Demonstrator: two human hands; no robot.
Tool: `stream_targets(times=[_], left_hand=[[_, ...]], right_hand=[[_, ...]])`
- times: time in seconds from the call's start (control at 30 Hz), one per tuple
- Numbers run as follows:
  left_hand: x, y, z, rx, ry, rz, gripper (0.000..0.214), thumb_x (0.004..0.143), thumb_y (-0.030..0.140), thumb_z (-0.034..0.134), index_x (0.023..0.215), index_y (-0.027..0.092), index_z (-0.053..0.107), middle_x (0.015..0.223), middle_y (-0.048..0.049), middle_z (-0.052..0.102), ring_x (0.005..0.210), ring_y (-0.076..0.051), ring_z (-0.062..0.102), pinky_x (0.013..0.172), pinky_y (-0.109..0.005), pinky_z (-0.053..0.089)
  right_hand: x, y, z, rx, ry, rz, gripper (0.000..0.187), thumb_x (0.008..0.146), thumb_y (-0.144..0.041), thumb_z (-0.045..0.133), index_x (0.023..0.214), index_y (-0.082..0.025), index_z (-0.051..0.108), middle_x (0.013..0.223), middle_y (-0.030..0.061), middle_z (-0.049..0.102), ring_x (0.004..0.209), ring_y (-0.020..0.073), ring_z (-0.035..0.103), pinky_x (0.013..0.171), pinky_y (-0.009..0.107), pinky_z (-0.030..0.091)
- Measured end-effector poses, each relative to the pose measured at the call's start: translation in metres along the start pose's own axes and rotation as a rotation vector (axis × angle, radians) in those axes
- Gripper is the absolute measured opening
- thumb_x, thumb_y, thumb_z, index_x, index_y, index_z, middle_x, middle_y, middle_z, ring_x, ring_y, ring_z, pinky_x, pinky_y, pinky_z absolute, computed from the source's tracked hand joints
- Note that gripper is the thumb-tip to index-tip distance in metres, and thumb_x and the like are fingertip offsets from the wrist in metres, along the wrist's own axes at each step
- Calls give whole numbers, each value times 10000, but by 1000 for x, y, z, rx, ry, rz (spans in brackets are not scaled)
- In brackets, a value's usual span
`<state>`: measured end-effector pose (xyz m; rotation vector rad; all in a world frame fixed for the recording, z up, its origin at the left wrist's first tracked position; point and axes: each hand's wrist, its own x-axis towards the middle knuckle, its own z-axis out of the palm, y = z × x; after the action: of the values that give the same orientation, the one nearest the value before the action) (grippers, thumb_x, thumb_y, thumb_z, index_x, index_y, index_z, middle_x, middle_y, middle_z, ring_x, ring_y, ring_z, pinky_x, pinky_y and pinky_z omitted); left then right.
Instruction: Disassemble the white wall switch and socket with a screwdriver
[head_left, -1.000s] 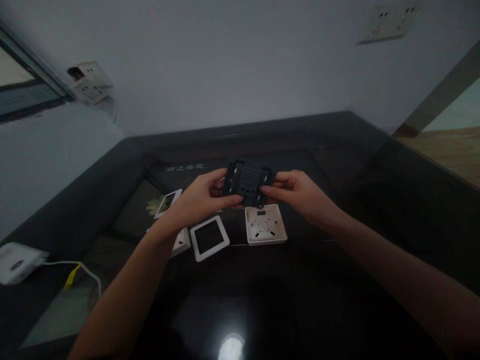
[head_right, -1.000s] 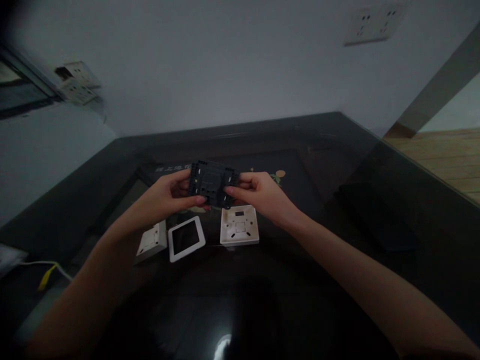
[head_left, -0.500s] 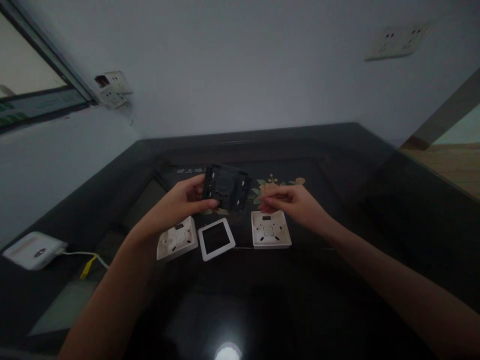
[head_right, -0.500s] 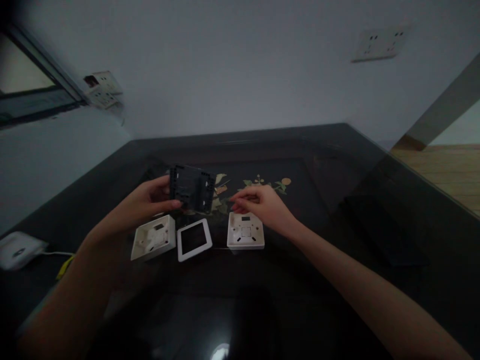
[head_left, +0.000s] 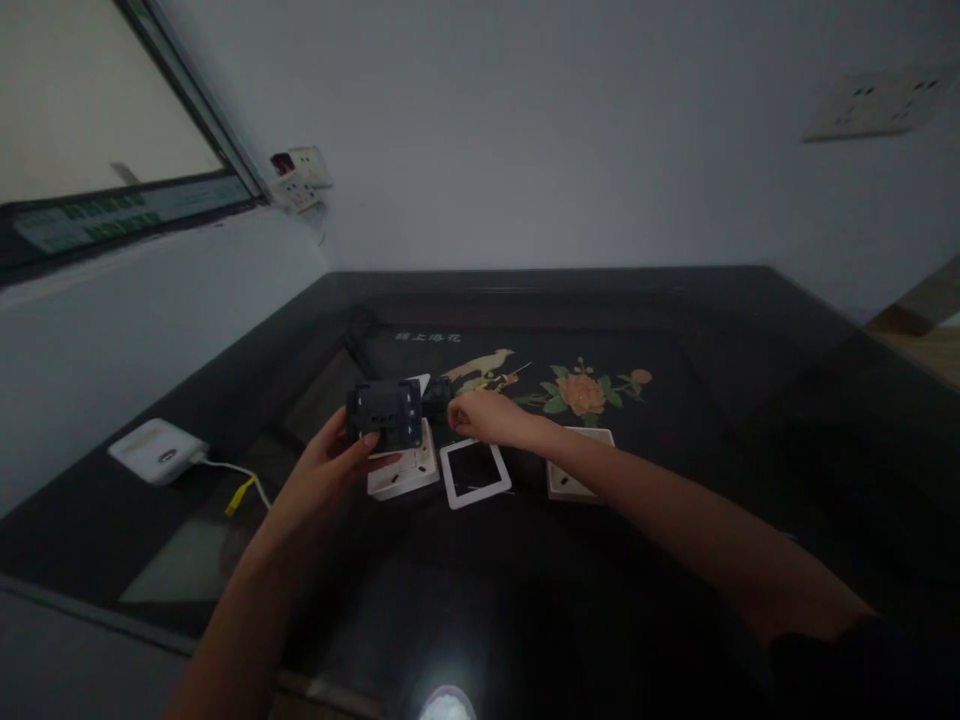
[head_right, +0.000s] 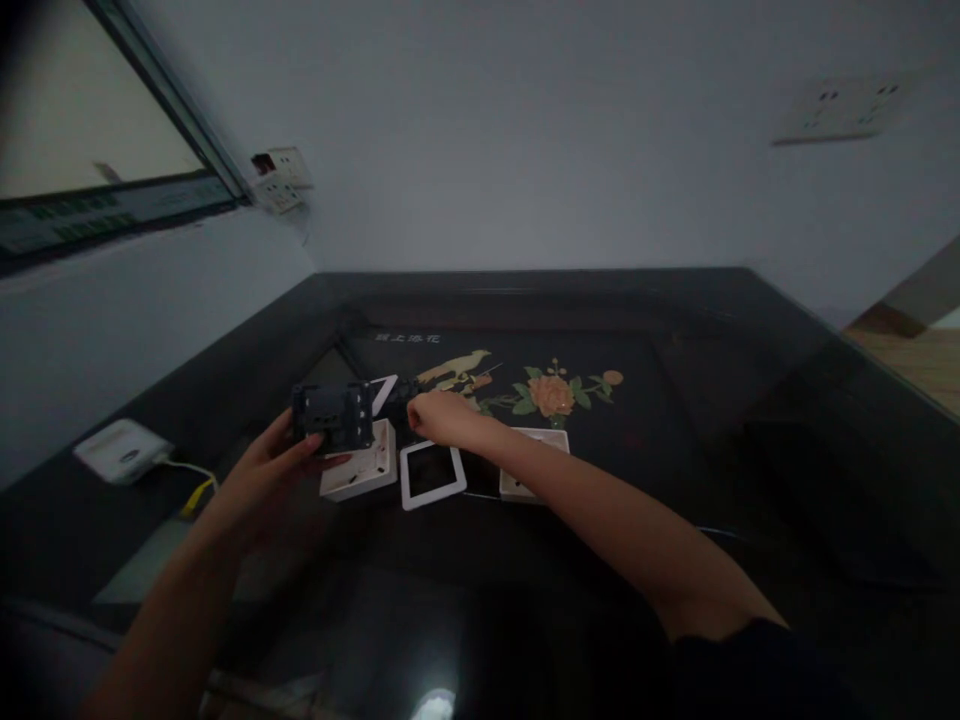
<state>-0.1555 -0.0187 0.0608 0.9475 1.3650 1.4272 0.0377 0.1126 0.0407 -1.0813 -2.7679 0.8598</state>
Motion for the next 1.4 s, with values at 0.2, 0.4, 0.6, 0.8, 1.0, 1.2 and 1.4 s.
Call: stream_targets(times=[0.2,0.4,0.6,0.8,1.0,1.2,1.4], left_hand=[[-17,-6,-3,-122,-86,-106,630,627,257,880,1200,287,619,1221,-25,661,1068,-285,670,777,-352,643],[-26,-13,4,-229,-267,-208,580,702,254,832,1225,336,595,1158,-19,693,899,-228,721,667,-300,641],[-24,-12,20,-266,-346,-247,549,779,465,739,1276,350,538,1260,-55,657,1040,-292,692,826,-438,618],[-13,-8,34,-26,-191,-36,532,816,397,725,1297,314,514,1342,-11,586,1124,-288,643,894,-438,599],[-25,3,10,474,102,228,461,846,444,672,1241,241,547,1211,-47,643,1128,-293,632,997,-419,524],[-63,-19,-20,840,15,393,419,916,349,590,1318,288,489,1242,-52,666,1110,-282,658,975,-428,535],[-75,-55,-31,1031,-399,791,532,915,84,492,1399,297,433,1426,-81,534,1307,-254,516,1062,-433,470]], right_hand=[[20,-9,12,-99,15,-21,337,928,-340,591,1224,-181,572,1237,90,602,1033,225,626,854,442,541],[-38,13,-15,-68,158,-12,274,938,-340,574,1157,-179,607,1153,75,644,968,199,643,837,418,543],[-162,69,-17,-26,340,72,303,900,-352,552,1165,-245,651,1195,111,663,1152,294,598,976,514,476],[-215,91,19,-23,326,95,624,776,-424,709,1365,-341,521,1508,113,426,1358,344,428,1083,545,410],[-186,89,27,-85,368,-10,488,857,-300,616,1337,-247,550,1519,137,400,1392,313,375,1107,561,372],[-152,88,29,-82,371,-48,616,806,-271,677,1396,-273,497,1563,121,337,1423,356,314,1101,603,357],[-120,82,27,-105,371,-54,598,815,-316,681,1382,-232,513,1546,148,359,1427,361,303,1121,591,326]])
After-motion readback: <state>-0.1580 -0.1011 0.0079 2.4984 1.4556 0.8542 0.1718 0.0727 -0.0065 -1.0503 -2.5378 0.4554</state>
